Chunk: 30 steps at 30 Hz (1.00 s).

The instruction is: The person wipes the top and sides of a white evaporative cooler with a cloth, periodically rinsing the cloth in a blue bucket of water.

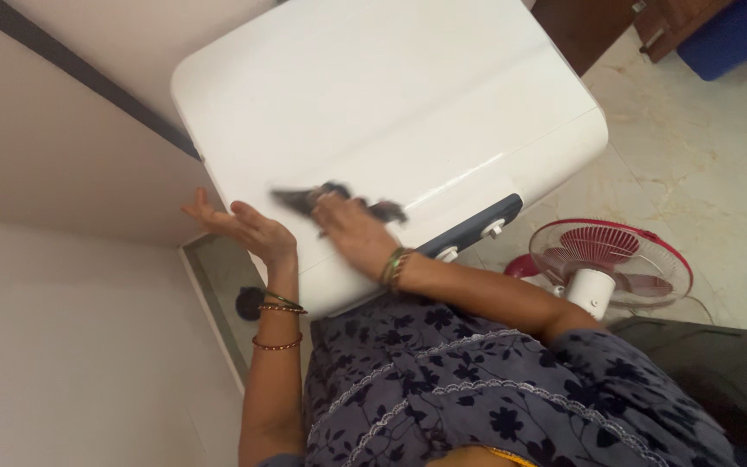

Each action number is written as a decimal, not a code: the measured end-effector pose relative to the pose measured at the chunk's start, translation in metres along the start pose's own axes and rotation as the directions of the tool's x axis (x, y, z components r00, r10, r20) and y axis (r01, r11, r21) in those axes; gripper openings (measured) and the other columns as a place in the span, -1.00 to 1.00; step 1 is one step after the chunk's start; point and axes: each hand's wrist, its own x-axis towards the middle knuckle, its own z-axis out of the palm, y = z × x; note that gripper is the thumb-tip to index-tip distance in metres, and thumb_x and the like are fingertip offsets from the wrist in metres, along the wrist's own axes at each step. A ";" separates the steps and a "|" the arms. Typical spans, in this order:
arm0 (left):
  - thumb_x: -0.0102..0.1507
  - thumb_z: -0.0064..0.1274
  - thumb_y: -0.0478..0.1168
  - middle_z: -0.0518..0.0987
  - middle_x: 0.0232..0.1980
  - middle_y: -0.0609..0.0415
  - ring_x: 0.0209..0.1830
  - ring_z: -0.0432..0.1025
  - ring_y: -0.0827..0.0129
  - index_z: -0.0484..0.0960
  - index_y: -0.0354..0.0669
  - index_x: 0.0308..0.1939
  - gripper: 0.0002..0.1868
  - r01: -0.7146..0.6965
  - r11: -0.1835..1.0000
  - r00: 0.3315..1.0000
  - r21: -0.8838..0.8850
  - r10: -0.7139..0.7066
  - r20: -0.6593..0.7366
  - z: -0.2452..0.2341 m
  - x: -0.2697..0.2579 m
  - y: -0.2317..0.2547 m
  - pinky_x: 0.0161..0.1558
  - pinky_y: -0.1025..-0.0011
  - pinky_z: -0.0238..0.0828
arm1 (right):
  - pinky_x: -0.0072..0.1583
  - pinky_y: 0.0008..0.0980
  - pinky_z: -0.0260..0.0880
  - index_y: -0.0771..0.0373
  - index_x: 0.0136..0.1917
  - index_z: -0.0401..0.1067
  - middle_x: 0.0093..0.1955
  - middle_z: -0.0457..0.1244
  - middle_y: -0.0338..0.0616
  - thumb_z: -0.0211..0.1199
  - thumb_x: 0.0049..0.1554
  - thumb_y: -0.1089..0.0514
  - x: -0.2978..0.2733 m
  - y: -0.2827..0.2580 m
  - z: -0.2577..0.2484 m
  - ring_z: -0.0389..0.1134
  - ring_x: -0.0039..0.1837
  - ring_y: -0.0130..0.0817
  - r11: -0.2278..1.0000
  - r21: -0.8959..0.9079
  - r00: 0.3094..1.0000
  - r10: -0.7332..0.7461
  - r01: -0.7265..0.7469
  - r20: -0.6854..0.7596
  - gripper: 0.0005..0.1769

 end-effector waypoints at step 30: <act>0.45 -0.57 0.23 0.14 0.40 -0.27 0.49 0.04 -0.07 0.05 -0.19 0.45 -0.32 0.661 0.714 0.641 -0.231 -0.697 -0.322 -0.214 -0.033 -0.195 0.44 -0.15 -0.03 | 0.21 -0.09 0.37 0.39 0.10 0.44 0.21 0.32 0.09 0.11 0.13 0.37 0.070 0.058 0.045 0.33 0.15 -0.03 0.985 -0.024 0.981 0.172 -0.170 0.089 -0.74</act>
